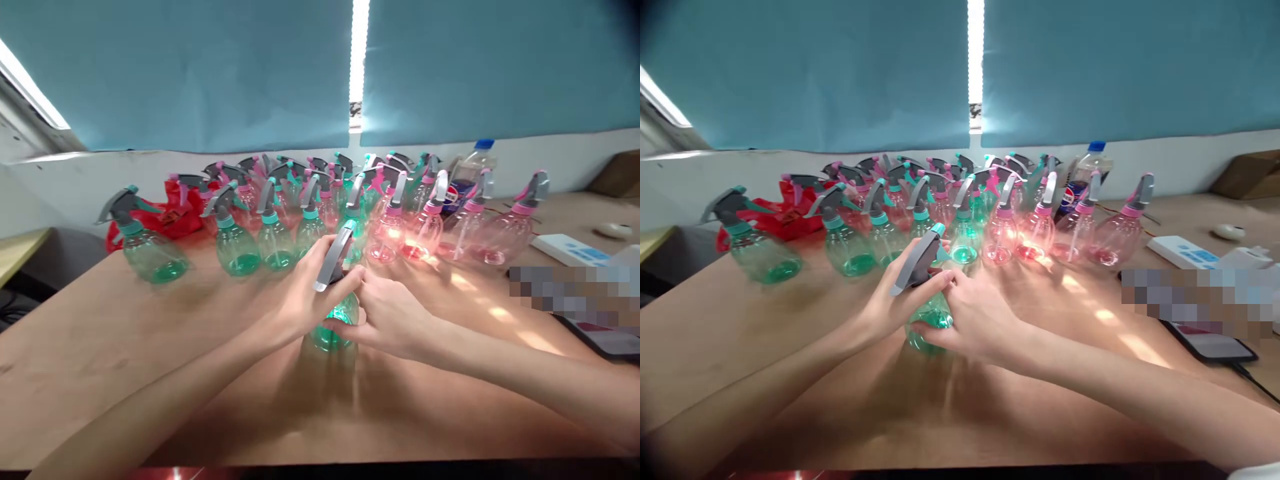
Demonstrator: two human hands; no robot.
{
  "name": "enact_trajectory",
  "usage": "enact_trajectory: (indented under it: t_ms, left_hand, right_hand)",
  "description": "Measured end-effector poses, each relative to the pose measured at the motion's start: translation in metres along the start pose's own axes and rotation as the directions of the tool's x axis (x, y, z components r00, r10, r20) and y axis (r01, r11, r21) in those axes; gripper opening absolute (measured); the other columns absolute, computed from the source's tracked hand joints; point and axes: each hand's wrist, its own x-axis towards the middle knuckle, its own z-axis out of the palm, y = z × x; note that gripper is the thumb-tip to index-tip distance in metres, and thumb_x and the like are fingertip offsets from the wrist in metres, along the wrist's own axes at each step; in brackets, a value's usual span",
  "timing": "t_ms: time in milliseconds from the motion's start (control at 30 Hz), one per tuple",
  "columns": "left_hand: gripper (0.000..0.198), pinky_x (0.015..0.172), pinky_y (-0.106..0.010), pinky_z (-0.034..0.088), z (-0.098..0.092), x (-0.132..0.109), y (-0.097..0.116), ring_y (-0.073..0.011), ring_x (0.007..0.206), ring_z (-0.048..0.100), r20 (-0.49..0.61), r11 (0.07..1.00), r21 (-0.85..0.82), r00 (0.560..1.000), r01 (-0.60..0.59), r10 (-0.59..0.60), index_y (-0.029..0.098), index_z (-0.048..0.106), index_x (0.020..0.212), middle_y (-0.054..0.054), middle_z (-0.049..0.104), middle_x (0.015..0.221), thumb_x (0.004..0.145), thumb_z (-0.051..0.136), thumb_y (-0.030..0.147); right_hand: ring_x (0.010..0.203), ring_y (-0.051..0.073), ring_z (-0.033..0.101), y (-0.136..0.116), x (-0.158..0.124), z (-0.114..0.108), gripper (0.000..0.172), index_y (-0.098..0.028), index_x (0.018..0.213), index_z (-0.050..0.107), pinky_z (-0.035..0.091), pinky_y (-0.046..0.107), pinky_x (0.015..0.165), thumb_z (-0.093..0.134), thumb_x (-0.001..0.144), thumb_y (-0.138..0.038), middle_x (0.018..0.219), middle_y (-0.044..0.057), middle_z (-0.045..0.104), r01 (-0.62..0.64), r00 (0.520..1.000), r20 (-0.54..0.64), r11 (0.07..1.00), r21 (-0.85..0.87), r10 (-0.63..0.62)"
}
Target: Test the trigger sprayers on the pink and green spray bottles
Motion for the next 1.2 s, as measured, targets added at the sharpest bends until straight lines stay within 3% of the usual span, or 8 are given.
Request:
enact_trajectory:
  t_ms: [100,267,433,533,633,733,967,1200]
  left_hand:
    - [0.029,0.069,-0.033,0.051,0.016,0.014,-0.004,-0.0173,0.074,0.061,0.047,0.997,-0.079,0.999,-0.015,0.019,0.023,0.053,0.115,-0.001,0.060,0.083,0.088,0.063,0.030]
    - [0.035,0.078,-0.035,0.056,0.032,0.029,-0.016,-0.0183,0.085,0.065,0.039,0.990,-0.118,0.996,-0.077,0.082,0.023,0.053,0.118,-0.003,0.062,0.099,0.086,0.066,0.027]
    - [0.035,0.079,-0.033,0.056,0.037,0.037,-0.017,-0.0180,0.089,0.064,0.009,0.991,-0.109,0.997,-0.081,0.082,0.021,0.054,0.113,-0.003,0.062,0.098,0.080,0.065,0.021]
    - [0.028,0.066,-0.027,0.052,0.037,0.041,-0.012,-0.0145,0.077,0.061,0.011,0.995,-0.068,0.997,-0.071,0.072,0.020,0.054,0.105,-0.001,0.059,0.090,0.079,0.063,0.020]
    - [0.019,0.050,-0.024,0.039,0.036,0.043,-0.007,-0.0085,0.054,0.047,0.006,0.997,0.022,0.997,-0.073,0.073,0.022,0.049,0.094,0.004,0.053,0.075,0.078,0.058,0.017]
    - [0.015,0.047,-0.026,0.032,0.034,0.044,-0.003,-0.0076,0.048,0.037,0.006,0.991,0.079,0.995,-0.104,0.104,0.023,0.042,0.085,0.005,0.047,0.071,0.076,0.052,0.016]
    - [0.019,0.053,-0.028,0.037,0.030,0.044,0.000,-0.0108,0.051,0.041,0.024,0.988,0.117,0.995,-0.099,0.097,0.023,0.041,0.085,0.006,0.040,0.067,0.072,0.051,0.013]
    - [0.020,0.067,-0.028,0.046,0.026,0.044,-0.004,-0.0139,0.070,0.057,0.023,0.987,0.070,0.989,-0.144,0.143,0.022,0.043,0.083,0.001,0.057,0.080,0.070,0.052,0.010]
  right_hand:
    - [0.099,0.033,0.066,0.016,-0.006,-0.013,0.051,-0.018,0.119,0.058,0.056,0.046,0.078,0.061,0.088,-0.059,0.111,0.015,0.065,-0.011,1.000,-0.003,0.999,0.035,0.011]
    - [0.109,0.033,0.063,0.065,-0.017,-0.026,0.055,-0.016,0.123,0.055,0.054,0.050,0.091,0.052,0.092,-0.061,0.120,0.017,0.064,0.087,0.987,0.126,0.992,0.090,-0.098]
    - [0.114,0.032,0.062,0.119,-0.031,-0.018,0.055,-0.015,0.132,0.052,0.053,0.051,0.094,0.045,0.097,-0.058,0.128,0.018,0.062,-0.006,0.986,0.164,0.996,0.088,-0.008]
    - [0.114,0.032,0.062,0.135,-0.036,-0.008,0.052,-0.016,0.130,0.055,0.053,0.052,0.094,0.048,0.097,-0.055,0.128,0.019,0.063,0.012,0.984,0.176,0.997,0.071,-0.024]
    - [0.121,0.033,0.060,0.141,-0.037,0.003,0.052,-0.016,0.131,0.056,0.051,0.053,0.098,0.053,0.095,-0.054,0.136,0.020,0.059,0.057,0.983,0.167,0.995,0.078,-0.069]
    - [0.132,0.036,0.051,0.142,-0.038,0.011,0.061,-0.014,0.135,0.055,0.046,0.056,0.106,0.057,0.092,-0.056,0.144,0.022,0.054,0.074,0.983,0.162,0.993,0.087,-0.087]
    - [0.138,0.035,0.045,0.141,-0.042,0.015,0.065,-0.018,0.141,0.054,0.040,0.057,0.112,0.062,0.089,-0.056,0.149,0.016,0.050,0.003,0.988,0.153,0.992,0.130,-0.023]
    - [0.139,0.034,0.044,0.141,-0.042,0.014,0.065,-0.019,0.143,0.053,0.038,0.056,0.113,0.061,0.090,-0.056,0.150,0.015,0.049,0.004,0.986,0.164,0.991,0.131,-0.026]
